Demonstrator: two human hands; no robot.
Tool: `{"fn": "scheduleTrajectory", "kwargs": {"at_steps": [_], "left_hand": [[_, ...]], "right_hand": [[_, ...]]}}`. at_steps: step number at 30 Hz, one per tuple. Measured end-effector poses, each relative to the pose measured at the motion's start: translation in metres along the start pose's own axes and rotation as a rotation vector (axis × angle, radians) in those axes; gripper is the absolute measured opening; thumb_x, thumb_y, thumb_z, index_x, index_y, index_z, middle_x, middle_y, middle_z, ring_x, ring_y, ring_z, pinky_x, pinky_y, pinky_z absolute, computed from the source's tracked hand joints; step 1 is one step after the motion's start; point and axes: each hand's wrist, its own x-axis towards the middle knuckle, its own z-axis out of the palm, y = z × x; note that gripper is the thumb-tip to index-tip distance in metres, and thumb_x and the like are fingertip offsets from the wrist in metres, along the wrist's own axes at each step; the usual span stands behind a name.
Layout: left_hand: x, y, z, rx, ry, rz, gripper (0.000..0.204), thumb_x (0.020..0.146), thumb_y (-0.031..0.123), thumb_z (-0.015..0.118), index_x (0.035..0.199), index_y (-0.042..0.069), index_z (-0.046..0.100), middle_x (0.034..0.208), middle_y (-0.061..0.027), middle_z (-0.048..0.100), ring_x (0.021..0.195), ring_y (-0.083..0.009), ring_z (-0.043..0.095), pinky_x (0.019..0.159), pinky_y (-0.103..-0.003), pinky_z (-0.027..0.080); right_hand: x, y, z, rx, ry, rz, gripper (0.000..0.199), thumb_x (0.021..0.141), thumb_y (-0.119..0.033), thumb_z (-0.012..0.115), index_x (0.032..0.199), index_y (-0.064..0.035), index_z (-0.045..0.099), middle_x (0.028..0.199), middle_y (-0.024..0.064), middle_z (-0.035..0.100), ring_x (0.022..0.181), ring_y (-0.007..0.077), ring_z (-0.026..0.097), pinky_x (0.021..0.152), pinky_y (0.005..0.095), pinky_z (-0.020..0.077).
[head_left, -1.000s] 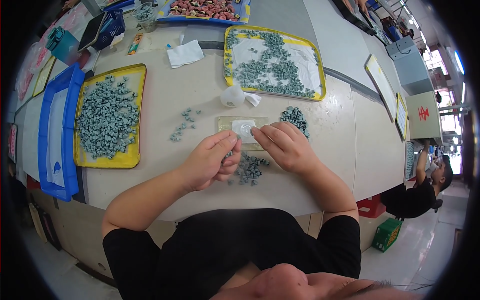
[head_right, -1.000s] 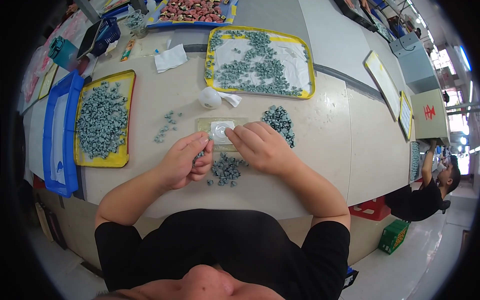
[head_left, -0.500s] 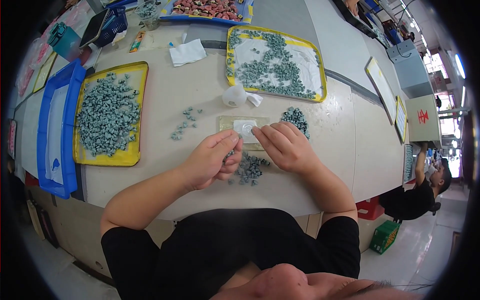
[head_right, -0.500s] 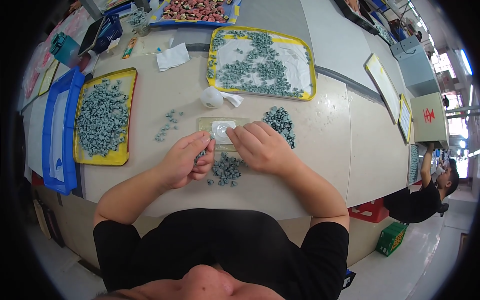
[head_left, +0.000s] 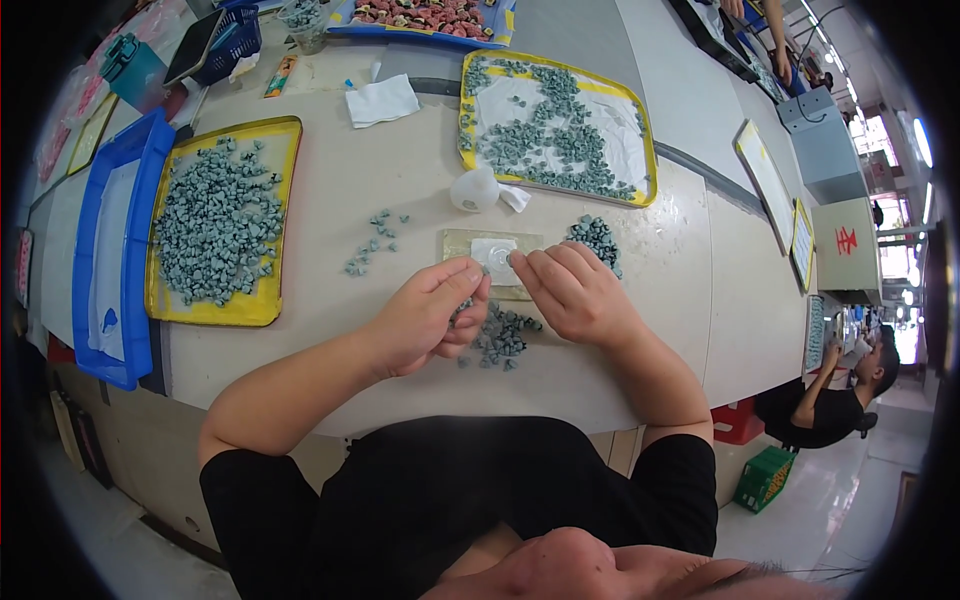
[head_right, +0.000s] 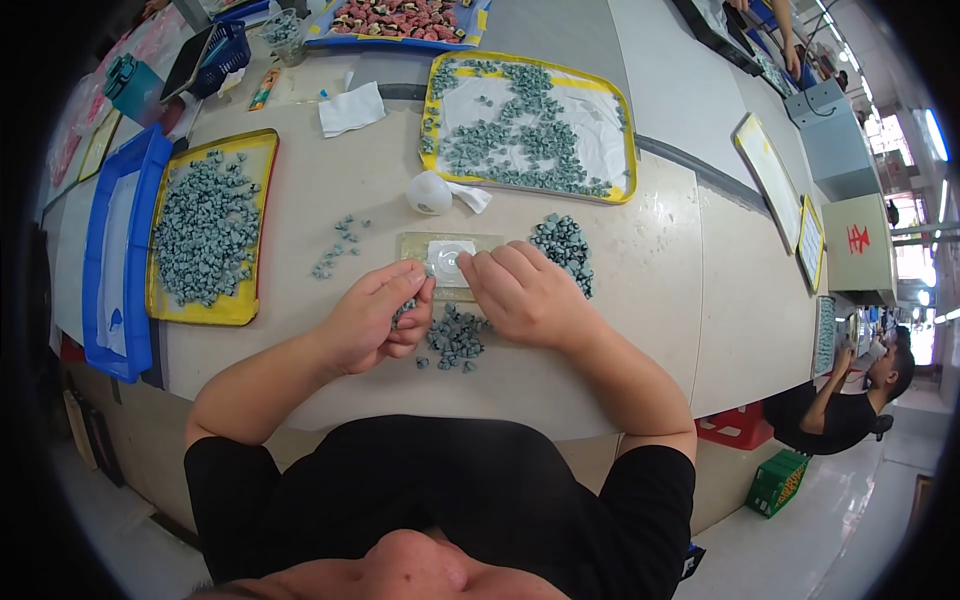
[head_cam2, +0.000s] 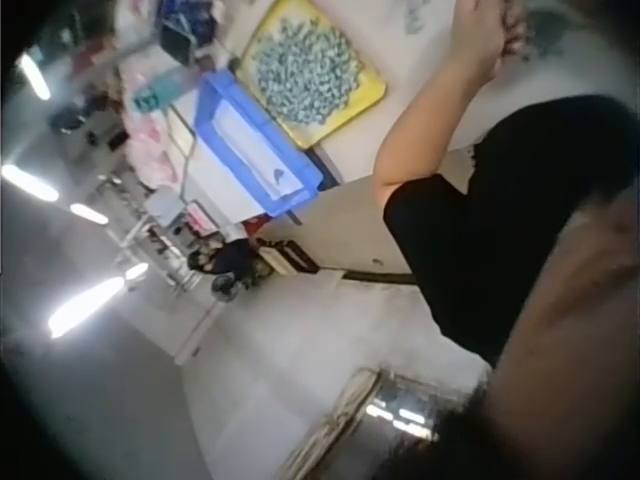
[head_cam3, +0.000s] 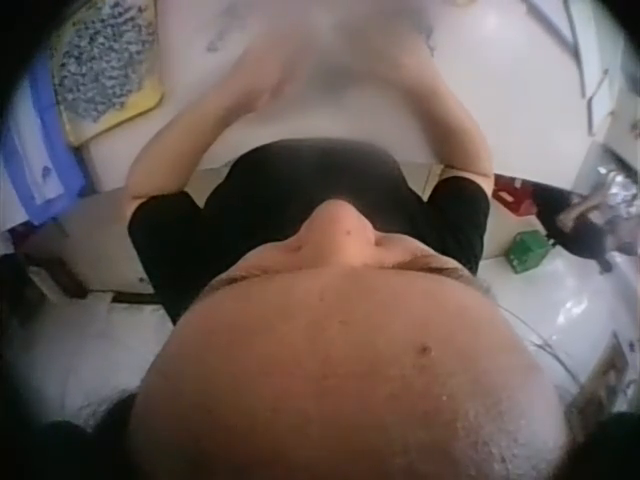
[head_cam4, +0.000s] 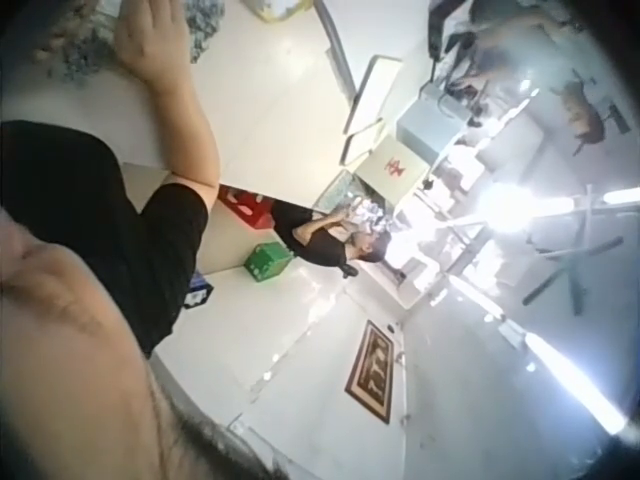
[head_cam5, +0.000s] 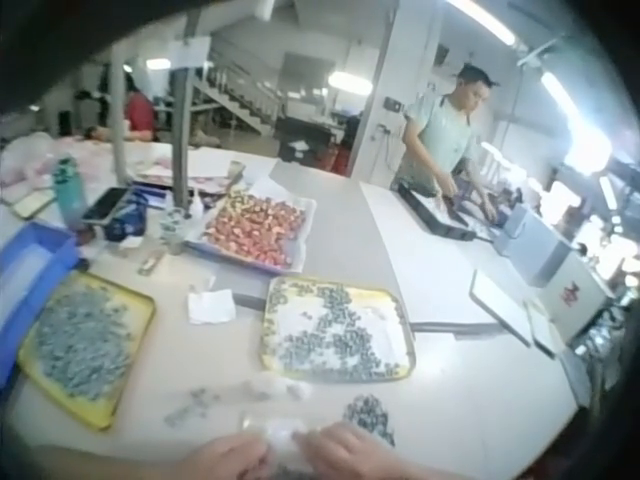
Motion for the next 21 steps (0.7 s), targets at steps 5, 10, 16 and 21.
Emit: {"fn": "scheduleTrajectory", "kwargs": {"at_steps": [5,10,16,21], "left_hand": [[-0.002,0.001,-0.001,0.006,0.002,0.001,0.02,0.098,0.028,0.036,0.09,0.011,0.042,0.065,0.0026,0.036,0.05,-0.0053,0.026,0.042,-0.02,0.018],[-0.003,0.001,-0.003,0.01,-0.001,0.008,0.02,0.098,0.028,0.036,0.089,0.011,0.042,0.065,0.0026,0.036,0.05,-0.0053,0.026,0.042,-0.02,0.018],[-0.005,0.0,-0.003,0.024,0.009,0.011,0.021,0.098,0.03,0.038,0.086,0.012,0.042,0.062,0.0025,0.033,0.051,-0.006,0.026,0.043,-0.02,0.019],[-0.007,0.0,-0.005,0.017,0.004,0.015,0.021,0.098,0.029,0.037,0.086,0.012,0.042,0.063,0.0025,0.033,0.051,-0.0059,0.026,0.042,-0.02,0.019]], "right_hand": [[0.001,-0.001,0.001,0.015,-0.006,0.007,0.04,0.062,-0.005,0.059,0.099,0.0092,0.061,0.089,0.0105,0.054,0.076,0.0211,0.055,0.066,0.0322,0.0482],[0.004,0.0,0.0,0.044,0.001,0.014,0.037,0.064,-0.003,0.06,0.099,0.0089,0.061,0.089,0.0096,0.054,0.075,0.0208,0.054,0.065,0.0313,0.0479],[0.007,-0.002,-0.001,0.03,-0.029,0.028,0.035,0.065,-0.003,0.061,0.099,0.0074,0.062,0.088,0.0087,0.054,0.075,0.0201,0.054,0.065,0.0312,0.0476],[0.011,-0.007,-0.003,0.023,-0.062,0.037,0.035,0.065,-0.003,0.061,0.098,0.0075,0.062,0.088,0.0085,0.054,0.076,0.0203,0.054,0.066,0.0314,0.0478]]}}
